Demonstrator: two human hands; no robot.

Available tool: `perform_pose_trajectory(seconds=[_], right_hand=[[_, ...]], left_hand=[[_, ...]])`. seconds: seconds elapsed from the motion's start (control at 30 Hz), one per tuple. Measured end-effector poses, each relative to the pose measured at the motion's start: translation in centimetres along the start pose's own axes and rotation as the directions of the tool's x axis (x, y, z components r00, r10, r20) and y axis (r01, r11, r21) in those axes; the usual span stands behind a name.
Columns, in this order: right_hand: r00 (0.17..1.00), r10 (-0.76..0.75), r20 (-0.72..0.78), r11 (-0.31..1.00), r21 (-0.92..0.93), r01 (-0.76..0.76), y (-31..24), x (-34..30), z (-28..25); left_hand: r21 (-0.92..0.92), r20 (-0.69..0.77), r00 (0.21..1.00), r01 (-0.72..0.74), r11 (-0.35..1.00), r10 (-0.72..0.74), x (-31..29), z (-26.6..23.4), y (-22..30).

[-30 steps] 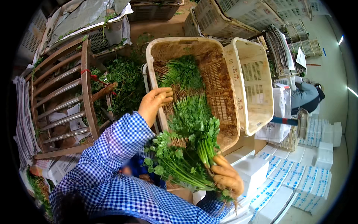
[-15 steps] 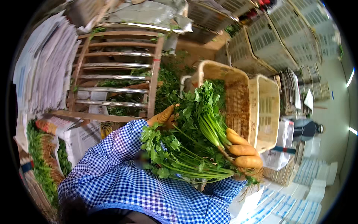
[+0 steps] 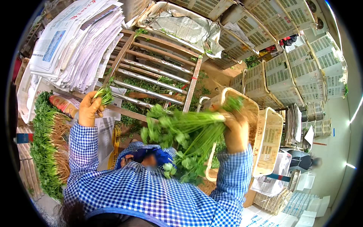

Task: The person picks up bunches of green herbs from a large plastic crate, arranges them into bundles, and places them onto sheets of newspaper. They use a digital scale to weigh the bundles and organize them into stacks on the workspace.

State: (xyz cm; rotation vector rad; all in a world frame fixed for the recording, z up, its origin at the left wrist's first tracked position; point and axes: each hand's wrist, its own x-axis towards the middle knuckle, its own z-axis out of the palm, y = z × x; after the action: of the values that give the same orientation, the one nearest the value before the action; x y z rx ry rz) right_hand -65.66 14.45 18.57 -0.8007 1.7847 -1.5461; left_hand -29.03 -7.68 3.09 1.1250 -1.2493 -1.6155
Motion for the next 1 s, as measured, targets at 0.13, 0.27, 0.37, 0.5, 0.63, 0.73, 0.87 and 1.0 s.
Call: perform_pose_trajectory(seconds=[0.13, 0.27, 0.37, 0.5, 0.63, 0.73, 0.87, 1.0], right_hand=[[0.941, 0.296, 0.166, 0.942, -0.216, -0.258, 6.4, 11.2, 7.5], [0.929, 0.285, 0.237, 0.803, -0.588, -0.096, 19.0, 22.4, 10.6], [0.946, 0.290, 0.148, 0.742, -0.659, -0.124, 18.6, 21.4, 16.5], [0.987, -0.161, -0.010, 0.736, -0.667, 0.113, 13.0, 14.8, 14.6], [0.917, -0.306, 0.257, 0.783, -0.480, 0.396, 7.5, 5.3, 14.3], [0.773, -0.197, 0.604, 0.921, -0.156, 0.357, 6.4, -0.3, 19.2], [0.780, 0.291, 0.554, 0.954, -0.229, -0.193, 9.1, -0.9, 15.3], [0.894, 0.257, 0.366, 0.962, -0.014, -0.271, 9.5, 2.1, 11.8]], left_hand=[[0.083, 0.001, 1.000, -0.014, 0.996, 0.014, 0.0, -1.1, -0.2], [0.135, 0.200, 0.980, -0.005, 0.991, -0.022, -0.3, 1.6, 1.2], [0.437, 0.157, 0.987, -0.112, 0.892, 0.047, -1.9, -2.4, 2.6], [0.476, 0.272, 0.957, -0.225, 0.850, 0.101, -4.2, -6.4, 4.0], [0.463, 0.562, 0.824, -0.385, 0.798, 0.071, -4.3, -5.1, 7.1], [0.301, 0.751, 0.645, -0.524, 0.796, 0.141, -2.8, 0.7, 8.0], [0.325, 0.622, 0.756, -0.487, 0.811, 0.205, -0.3, 6.3, 6.9], [0.254, 0.615, 0.777, -0.358, 0.898, 0.136, 2.4, 9.9, 4.5]])
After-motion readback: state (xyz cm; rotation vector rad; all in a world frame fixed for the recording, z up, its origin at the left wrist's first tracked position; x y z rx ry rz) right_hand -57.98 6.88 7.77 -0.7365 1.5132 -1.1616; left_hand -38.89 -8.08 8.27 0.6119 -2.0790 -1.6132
